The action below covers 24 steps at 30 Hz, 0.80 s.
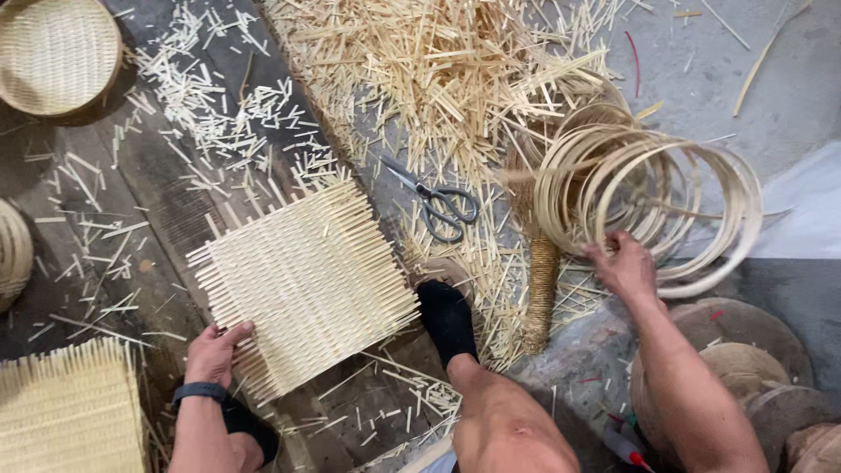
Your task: The person constructs a circular bamboo frame by hand, fits a woven bamboo mat inside it, and uses shears to trim the excess bamboo strips along the edges.
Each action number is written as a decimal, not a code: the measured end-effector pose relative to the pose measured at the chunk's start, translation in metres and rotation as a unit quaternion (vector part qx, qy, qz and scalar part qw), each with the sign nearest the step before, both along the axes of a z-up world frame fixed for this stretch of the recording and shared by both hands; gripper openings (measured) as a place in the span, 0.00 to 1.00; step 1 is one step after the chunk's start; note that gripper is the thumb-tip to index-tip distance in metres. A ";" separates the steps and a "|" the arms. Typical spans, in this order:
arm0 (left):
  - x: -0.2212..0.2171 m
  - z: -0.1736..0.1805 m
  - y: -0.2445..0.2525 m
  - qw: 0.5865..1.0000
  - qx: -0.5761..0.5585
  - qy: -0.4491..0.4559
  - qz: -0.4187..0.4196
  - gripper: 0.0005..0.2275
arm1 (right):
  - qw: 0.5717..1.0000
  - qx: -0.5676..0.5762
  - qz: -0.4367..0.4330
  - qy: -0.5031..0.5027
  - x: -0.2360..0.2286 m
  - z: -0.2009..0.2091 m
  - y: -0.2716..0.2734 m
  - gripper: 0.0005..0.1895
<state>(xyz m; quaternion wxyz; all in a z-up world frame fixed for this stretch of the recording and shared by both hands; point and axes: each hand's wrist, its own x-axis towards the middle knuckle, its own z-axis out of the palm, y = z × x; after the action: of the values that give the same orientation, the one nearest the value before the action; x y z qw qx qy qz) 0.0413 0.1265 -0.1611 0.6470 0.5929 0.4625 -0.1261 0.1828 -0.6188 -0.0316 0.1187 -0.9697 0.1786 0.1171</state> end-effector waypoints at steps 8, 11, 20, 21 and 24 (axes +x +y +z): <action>0.001 0.001 -0.001 0.999 0.039 0.018 -0.015 0.22 | 0.988 -0.039 0.022 -0.149 -0.009 0.029 0.012 0.14; 0.001 0.009 -0.004 0.992 0.118 0.036 -0.039 0.25 | 0.998 -0.007 -0.004 -0.062 0.004 0.038 0.023 0.34; -0.003 0.038 -0.026 0.914 0.394 0.022 -0.095 0.47 | 0.972 -0.047 0.199 -0.113 0.081 0.023 0.093 0.36; -0.003 0.042 -0.029 0.913 0.396 0.013 -0.099 0.48 | 0.976 -0.050 0.202 -0.068 0.095 0.022 0.104 0.36; -0.003 0.050 -0.033 0.906 0.406 0.010 -0.116 0.49 | 0.950 -0.148 0.262 -0.088 0.117 0.026 0.130 0.08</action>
<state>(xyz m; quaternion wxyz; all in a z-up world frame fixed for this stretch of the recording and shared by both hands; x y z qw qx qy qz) 0.0380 0.0936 -0.1108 0.3263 0.8523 0.4088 -0.0075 0.3003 -0.4887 -0.0059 -0.0453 -0.9955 -0.0771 0.0306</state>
